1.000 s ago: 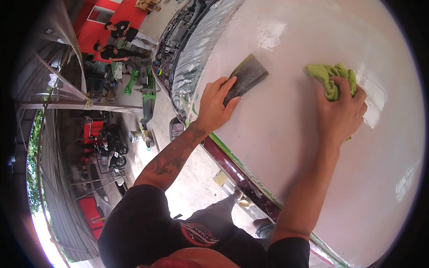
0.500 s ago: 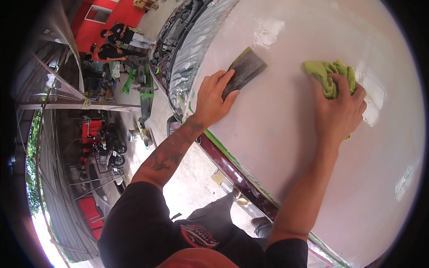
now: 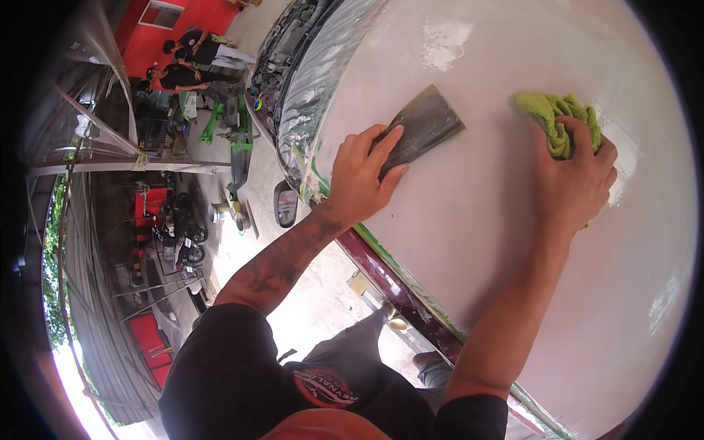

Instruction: Sanding the roof of a car using a sanding block and water for wet sanding.

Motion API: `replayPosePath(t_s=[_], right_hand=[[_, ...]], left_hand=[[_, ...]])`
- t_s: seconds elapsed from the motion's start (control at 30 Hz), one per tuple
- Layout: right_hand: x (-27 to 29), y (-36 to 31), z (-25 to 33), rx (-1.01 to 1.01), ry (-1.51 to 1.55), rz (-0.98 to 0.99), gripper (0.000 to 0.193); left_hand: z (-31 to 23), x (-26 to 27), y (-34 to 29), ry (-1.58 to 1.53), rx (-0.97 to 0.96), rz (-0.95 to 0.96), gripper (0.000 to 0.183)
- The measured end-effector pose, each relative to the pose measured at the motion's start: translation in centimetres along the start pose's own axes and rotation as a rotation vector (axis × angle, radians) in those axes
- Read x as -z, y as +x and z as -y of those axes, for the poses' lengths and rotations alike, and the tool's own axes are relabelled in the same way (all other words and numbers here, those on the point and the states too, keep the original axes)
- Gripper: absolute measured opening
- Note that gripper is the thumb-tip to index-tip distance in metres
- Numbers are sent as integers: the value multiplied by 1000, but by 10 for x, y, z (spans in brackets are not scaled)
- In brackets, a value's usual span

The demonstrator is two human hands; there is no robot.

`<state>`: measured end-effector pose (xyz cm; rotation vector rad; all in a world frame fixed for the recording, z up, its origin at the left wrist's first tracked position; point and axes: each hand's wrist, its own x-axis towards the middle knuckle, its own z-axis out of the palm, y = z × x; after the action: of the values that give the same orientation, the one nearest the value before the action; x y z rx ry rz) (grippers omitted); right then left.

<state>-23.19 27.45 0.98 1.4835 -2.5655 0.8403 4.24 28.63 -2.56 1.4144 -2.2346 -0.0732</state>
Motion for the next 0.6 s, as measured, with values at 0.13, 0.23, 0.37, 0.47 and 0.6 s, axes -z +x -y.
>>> replayPosePath(t_s=[0.13, 0.23, 0.37, 0.47, 0.6], right_hand=[[7, -4, 11, 30, 76, 0, 34], [3, -1, 12, 25, 63, 6, 34], [1, 1, 5, -3, 12, -3, 34], [2, 2, 2, -15, 15, 3, 34], [7, -3, 13, 4, 56, 13, 35]], left_hand=[[46, 0, 47, 96, 56, -13, 53], [82, -14, 112, 183, 329, -75, 49], [32, -16, 57, 104, 240, 10, 51], [7, -1, -2, 52, 88, 21, 51], [47, 8, 43, 119, 179, 12, 50]])
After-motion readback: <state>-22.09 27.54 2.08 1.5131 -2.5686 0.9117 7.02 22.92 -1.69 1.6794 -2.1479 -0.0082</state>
